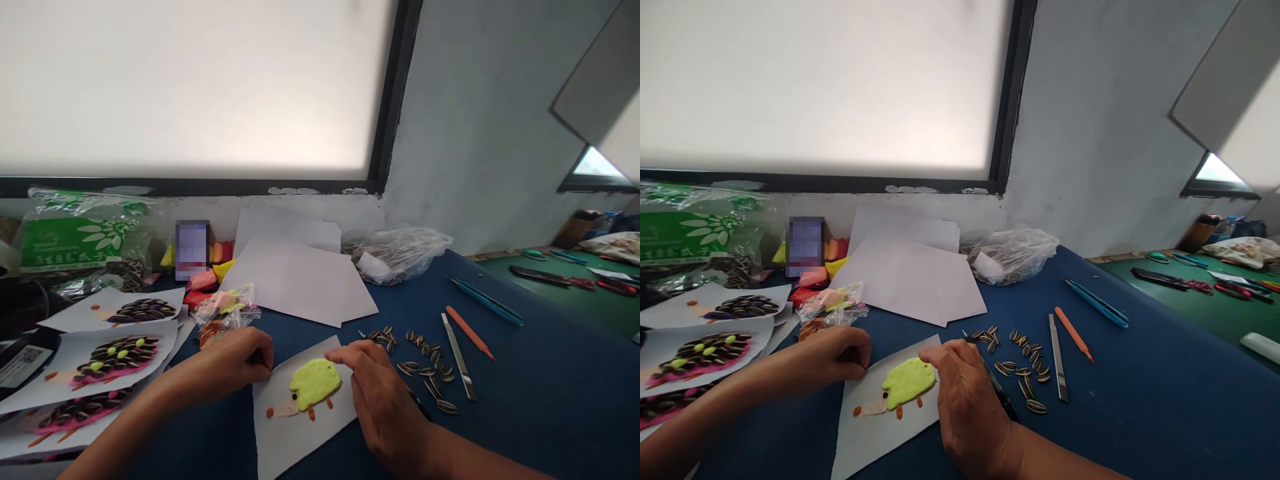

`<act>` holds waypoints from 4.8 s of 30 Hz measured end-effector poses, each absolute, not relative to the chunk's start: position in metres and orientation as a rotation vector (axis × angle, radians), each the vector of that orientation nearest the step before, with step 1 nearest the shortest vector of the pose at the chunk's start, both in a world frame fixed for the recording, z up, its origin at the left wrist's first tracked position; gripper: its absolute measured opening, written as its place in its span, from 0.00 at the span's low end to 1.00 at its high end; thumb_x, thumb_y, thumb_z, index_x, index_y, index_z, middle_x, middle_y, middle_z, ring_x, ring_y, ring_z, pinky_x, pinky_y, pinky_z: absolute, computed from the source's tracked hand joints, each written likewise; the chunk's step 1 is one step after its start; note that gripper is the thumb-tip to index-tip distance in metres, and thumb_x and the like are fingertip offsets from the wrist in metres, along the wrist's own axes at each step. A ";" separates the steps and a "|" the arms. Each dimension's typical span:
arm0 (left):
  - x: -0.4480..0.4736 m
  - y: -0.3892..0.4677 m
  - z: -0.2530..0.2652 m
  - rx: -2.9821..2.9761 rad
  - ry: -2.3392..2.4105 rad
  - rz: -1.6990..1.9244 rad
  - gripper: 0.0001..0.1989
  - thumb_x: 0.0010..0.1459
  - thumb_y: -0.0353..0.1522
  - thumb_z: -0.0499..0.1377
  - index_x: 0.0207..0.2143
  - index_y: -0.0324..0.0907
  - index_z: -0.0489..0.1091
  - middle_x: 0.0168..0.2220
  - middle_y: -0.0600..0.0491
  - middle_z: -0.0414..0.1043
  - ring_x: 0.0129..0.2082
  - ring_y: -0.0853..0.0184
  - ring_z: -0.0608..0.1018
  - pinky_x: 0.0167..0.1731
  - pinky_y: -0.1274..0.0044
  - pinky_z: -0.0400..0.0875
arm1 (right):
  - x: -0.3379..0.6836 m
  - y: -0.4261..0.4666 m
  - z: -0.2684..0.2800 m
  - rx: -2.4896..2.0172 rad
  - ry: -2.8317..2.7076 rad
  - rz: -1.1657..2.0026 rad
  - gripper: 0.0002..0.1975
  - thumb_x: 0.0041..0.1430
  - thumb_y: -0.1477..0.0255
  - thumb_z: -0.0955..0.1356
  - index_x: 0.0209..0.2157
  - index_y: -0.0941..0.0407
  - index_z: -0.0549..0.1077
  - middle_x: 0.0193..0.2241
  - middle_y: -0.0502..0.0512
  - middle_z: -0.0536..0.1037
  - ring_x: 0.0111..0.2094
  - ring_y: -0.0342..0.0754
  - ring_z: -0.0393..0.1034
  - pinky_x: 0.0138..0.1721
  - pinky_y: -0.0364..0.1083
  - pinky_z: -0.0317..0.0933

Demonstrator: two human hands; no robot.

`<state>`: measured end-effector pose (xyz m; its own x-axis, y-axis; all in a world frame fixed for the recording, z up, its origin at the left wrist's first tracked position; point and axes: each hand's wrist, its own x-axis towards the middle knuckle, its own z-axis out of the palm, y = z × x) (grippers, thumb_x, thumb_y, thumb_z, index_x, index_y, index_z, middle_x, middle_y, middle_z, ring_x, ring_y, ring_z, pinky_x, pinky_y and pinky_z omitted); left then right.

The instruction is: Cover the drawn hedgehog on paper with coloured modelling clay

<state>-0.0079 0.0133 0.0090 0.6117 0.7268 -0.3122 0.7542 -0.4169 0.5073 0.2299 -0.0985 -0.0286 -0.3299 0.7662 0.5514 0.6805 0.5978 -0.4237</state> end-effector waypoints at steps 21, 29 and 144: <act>-0.009 0.010 0.013 2.429 1.228 0.181 0.16 0.51 0.29 0.55 0.42 0.45 0.73 0.42 0.50 0.74 0.42 0.57 0.76 0.38 0.71 0.70 | 0.231 -0.096 -0.027 -0.984 -2.154 0.200 0.19 0.56 0.88 0.58 0.43 0.56 0.68 0.33 0.56 0.75 0.34 0.50 0.65 0.37 0.49 0.61; -0.002 -0.005 0.023 2.307 0.986 0.003 0.51 0.41 0.34 0.69 0.66 0.57 0.50 0.69 0.54 0.49 0.69 0.49 0.46 0.63 0.56 0.48 | 0.232 -0.097 -0.026 -0.968 -2.175 0.190 0.18 0.56 0.88 0.58 0.43 0.57 0.69 0.32 0.57 0.75 0.34 0.51 0.66 0.38 0.50 0.62; 0.010 0.012 -0.041 2.346 1.278 0.767 0.17 0.64 0.32 0.43 0.38 0.40 0.71 0.37 0.45 0.72 0.39 0.57 0.75 0.39 0.67 0.69 | 0.237 -0.090 -0.044 -1.386 -2.222 0.181 0.21 0.70 0.62 0.57 0.59 0.57 0.62 0.59 0.64 0.67 0.63 0.62 0.55 0.60 0.67 0.53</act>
<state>0.0096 0.0123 -0.0408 0.4435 0.8487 0.2882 0.6534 -0.5262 0.5442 0.2370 -0.0904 -0.0443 -0.3484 0.8695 0.3501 0.8015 0.4700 -0.3696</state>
